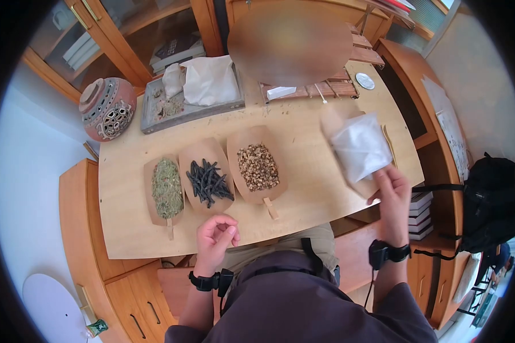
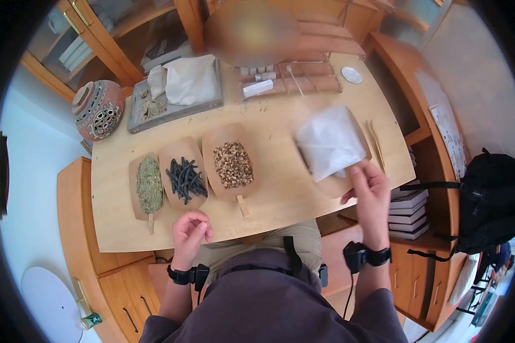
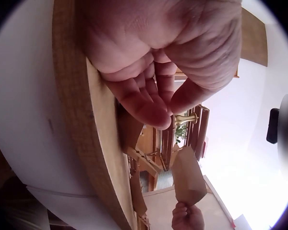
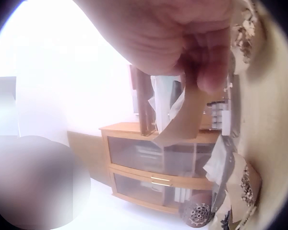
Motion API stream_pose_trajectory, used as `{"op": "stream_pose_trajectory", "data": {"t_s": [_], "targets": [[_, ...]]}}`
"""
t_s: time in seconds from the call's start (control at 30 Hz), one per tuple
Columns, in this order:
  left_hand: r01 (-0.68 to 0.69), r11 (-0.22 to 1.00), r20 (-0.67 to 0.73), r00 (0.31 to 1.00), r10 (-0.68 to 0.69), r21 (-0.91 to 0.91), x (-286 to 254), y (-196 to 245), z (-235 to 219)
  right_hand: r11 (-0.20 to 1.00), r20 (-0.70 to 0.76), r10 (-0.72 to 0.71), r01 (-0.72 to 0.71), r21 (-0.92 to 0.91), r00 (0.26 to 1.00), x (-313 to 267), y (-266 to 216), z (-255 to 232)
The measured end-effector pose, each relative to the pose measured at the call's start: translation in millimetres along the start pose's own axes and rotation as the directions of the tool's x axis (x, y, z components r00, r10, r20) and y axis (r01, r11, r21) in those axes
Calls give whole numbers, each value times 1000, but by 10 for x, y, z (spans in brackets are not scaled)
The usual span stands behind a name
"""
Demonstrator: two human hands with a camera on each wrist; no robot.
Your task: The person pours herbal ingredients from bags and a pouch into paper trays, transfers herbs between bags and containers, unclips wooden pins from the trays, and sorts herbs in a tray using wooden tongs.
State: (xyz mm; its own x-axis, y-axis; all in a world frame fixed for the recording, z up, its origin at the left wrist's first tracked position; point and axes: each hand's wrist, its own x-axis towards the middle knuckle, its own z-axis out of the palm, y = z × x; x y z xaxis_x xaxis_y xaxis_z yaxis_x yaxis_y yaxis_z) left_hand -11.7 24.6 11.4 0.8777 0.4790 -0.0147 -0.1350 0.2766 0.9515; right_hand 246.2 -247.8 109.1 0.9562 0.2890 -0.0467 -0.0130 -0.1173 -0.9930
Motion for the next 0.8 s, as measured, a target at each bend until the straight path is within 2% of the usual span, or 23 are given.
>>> {"op": "stream_pose_trajectory", "data": {"t_s": [0.17,0.27,0.33,0.6,0.7,0.77,0.8], "targets": [[-5,1000,21,1000,5,-23,4,1,-25,982,-8,-181,180,-58,984,550,-428,-356],[-24,999,24,999,25,-26,4,-7,-26,968,16,-248,248,-45,969,979,-628,-384],[-28,999,15,999,28,-35,-5,-18,-28,960,16,-254,254,-119,967,1333,-672,-390],[-37,999,-7,999,36,-37,-27,-58,-22,959,18,-265,265,-103,964,2498,-739,-86],[-43,999,-8,999,43,-28,-32,-63,-29,948,17,-257,255,-191,966,2631,-764,9],[-43,999,-9,999,43,-31,-34,-63,-25,845,-94,-336,256,-469,937,2543,-865,110],[-44,999,-11,999,44,-27,-34,-57,-16,844,-92,-337,257,-471,937,2547,-887,116]]}}
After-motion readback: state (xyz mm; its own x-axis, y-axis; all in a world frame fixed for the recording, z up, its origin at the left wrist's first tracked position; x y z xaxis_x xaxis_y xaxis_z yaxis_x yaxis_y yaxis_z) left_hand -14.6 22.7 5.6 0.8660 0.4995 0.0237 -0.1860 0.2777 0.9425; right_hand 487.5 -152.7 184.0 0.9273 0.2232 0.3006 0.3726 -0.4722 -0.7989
